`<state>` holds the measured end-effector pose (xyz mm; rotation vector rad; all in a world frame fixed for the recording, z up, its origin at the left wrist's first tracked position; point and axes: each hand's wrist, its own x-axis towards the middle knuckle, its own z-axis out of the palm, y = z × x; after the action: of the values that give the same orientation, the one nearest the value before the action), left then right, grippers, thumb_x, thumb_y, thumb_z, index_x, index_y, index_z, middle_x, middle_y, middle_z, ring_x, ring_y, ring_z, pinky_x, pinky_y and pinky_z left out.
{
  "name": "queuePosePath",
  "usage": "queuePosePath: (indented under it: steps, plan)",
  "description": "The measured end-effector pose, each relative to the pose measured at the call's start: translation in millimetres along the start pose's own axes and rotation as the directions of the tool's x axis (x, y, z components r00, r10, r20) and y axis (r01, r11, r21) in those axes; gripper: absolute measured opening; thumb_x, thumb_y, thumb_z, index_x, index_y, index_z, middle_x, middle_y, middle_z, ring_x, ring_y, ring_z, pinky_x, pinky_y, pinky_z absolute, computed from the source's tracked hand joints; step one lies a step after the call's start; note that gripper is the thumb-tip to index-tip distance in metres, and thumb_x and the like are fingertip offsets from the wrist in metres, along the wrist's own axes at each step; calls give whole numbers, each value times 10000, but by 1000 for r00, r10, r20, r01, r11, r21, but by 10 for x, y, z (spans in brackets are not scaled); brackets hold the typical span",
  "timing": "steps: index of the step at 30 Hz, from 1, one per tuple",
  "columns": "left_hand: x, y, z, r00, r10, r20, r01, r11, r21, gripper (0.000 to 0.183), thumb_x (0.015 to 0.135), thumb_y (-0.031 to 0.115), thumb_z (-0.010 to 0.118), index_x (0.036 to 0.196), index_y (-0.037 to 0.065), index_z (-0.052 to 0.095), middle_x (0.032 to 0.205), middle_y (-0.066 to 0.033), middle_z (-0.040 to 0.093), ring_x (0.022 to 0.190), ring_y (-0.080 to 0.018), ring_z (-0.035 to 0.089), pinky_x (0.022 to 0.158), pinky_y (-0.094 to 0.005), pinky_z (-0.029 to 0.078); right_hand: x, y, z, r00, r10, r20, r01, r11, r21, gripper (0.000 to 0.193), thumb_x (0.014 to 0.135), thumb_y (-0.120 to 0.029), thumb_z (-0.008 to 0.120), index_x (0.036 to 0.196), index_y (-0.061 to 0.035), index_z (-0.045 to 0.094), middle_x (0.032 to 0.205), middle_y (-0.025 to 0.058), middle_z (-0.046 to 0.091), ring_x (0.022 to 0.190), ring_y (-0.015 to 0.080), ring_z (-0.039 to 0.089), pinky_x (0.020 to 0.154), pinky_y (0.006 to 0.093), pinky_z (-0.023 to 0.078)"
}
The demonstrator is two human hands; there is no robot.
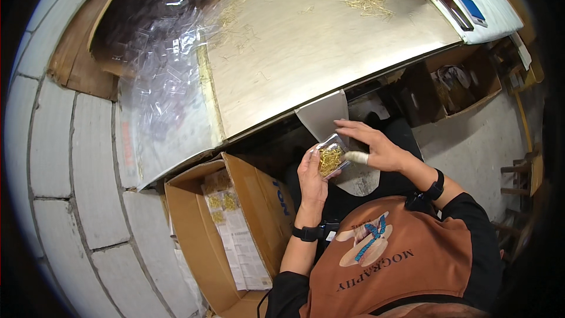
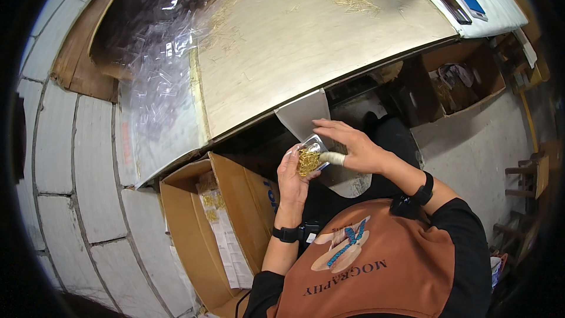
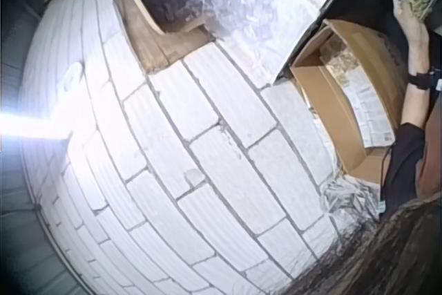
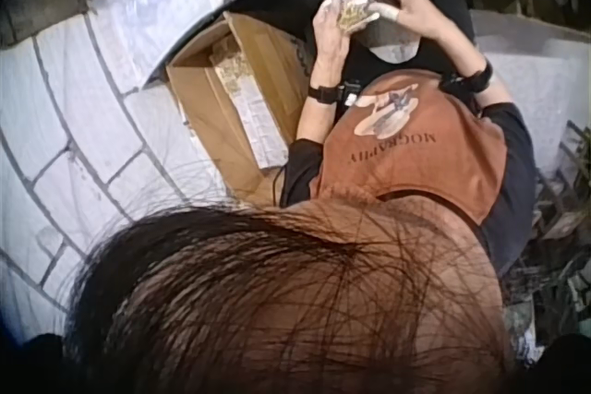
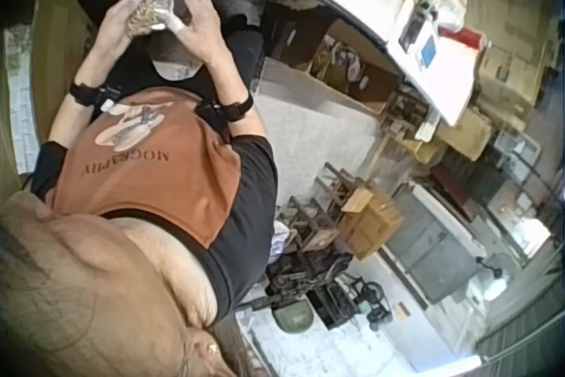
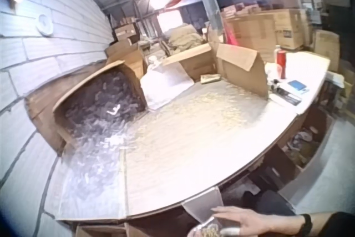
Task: Packing small metal loops into individual plastic bags at a workstation.
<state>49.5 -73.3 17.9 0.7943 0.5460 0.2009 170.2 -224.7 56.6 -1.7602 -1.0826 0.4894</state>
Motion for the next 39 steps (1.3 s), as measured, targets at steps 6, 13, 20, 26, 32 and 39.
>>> queuePosePath:
  steps: [6, 13, 20, 26, 32, 39]
  plan:
    - [31, -41, 86, 1000, 18, -15, -19, 997, -79, 264, 966, 213, 477, 1117, 4, 534, 977, -95, 636, 796, -162, 661, 627, -276, 575, 34, -148, 158, 989, -108, 100, 138, 917, -374, 680, 755, -346, 719, 1314, -69, 450, 1435, 129, 351, 1347, 331, 286, 1083, 453, 277]
    - [61, -8, 27, 997, -5, 71, 4, 1000, 11, 227, 957, 169, 491, 1095, -1, 551, 941, -83, 639, 781, -145, 653, 652, -253, 556, 70, -39, 190, 991, -33, 128, 50, 990, -132, 604, 787, -265, 694, 1320, -96, 464, 1449, 124, 334, 1322, 343, 329, 1058, 424, 337]
    - [113, 134, 8, 992, -53, 111, 40, 992, 122, 229, 951, 175, 495, 1087, -1, 549, 882, -90, 644, 689, -141, 655, 504, -249, 567, 140, -68, 240, 998, 38, 58, -38, 999, -2, 502, 789, -142, 682, 1264, -104, 527, 1381, 110, 433, 1190, 297, 498, 939, 355, 462]
    - [119, 108, 66, 994, -54, 91, 35, 979, 199, 227, 957, 179, 483, 1081, 1, 549, 886, -99, 646, 683, -152, 659, 507, -268, 576, 207, 45, 256, 996, 93, 1, -92, 986, -142, 470, 788, -118, 664, 1235, -56, 531, 1316, 119, 489, 1126, 289, 548, 904, 338, 483]
    - [125, 83, 42, 999, 30, -12, -31, 999, -23, 239, 960, 196, 481, 1086, 6, 552, 934, -99, 643, 742, -157, 663, 525, -277, 586, 180, -17, 221, 996, 90, -7, -90, 996, 6, 601, 821, -157, 633, 1364, -76, 391, 1438, 125, 343, 1280, 317, 401, 1005, 379, 398]
    - [156, 83, -3, 992, 99, -83, -104, 993, -54, 260, 958, 224, 491, 1106, 15, 539, 975, -98, 632, 796, -160, 661, 561, -279, 601, 133, -167, 277, 963, -145, 227, 256, 760, -597, 554, 867, -240, 589, 1355, -51, 408, 1433, 134, 362, 1385, 253, 234, 1104, 484, 212]
